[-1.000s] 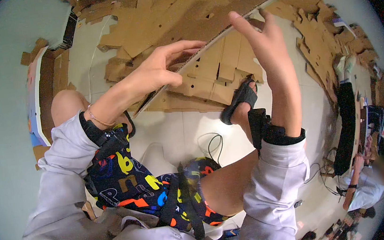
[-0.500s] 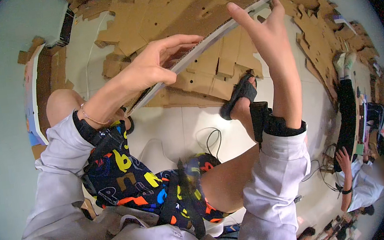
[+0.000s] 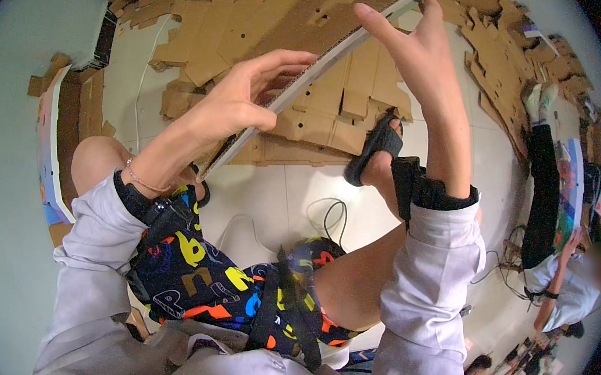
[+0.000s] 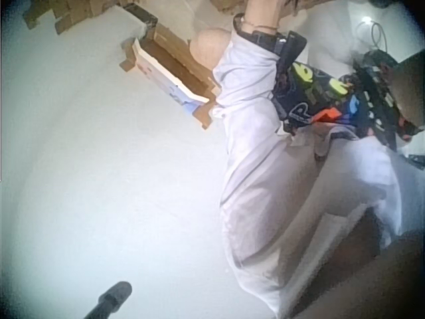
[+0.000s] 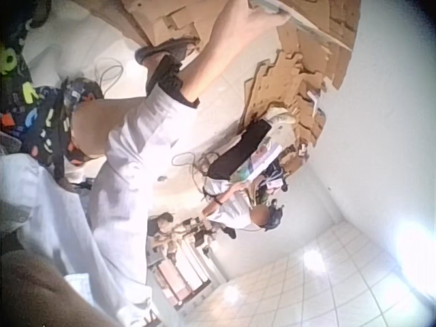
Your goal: The person is assembling pieces of a cardboard fruit-themed furniture or display unit.
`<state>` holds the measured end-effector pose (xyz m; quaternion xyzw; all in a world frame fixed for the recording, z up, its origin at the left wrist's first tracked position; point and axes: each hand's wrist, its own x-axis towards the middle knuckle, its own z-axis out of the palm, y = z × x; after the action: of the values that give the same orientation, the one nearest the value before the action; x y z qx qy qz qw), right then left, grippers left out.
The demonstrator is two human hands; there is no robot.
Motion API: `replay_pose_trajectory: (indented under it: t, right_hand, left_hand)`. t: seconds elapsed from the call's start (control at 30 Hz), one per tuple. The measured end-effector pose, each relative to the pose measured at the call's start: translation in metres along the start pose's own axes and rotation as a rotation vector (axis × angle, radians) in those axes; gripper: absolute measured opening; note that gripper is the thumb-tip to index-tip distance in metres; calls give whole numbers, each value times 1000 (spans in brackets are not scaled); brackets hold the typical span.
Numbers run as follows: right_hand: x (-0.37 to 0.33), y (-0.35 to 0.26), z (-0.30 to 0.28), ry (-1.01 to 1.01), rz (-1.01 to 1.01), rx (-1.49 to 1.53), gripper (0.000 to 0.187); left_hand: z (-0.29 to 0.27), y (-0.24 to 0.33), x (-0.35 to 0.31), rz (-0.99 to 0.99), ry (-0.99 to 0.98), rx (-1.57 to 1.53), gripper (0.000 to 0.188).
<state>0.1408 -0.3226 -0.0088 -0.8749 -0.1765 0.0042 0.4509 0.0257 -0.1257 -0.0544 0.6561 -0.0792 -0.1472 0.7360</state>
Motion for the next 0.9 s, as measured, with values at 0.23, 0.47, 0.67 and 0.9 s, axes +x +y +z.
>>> replay_pose_trajectory:
  t: [0.23, 0.47, 0.67, 0.9]
  right_hand:
    - [2, 3, 0, -36, -49, 21, 88]
    - [0, 5, 1, -26, -58, 48, 84]
    - [2, 14, 3, -33, -38, 53, 75]
    - [7, 28, 11, 0, -32, 104, 63]
  left_hand:
    - [1, -4, 3, 11, 10, 15, 78]
    - [2, -6, 4, 9, 2, 12, 78]
    - [3, -10, 8, 76, 19, 58, 68]
    - [4, -14, 12, 32, -5, 114, 74]
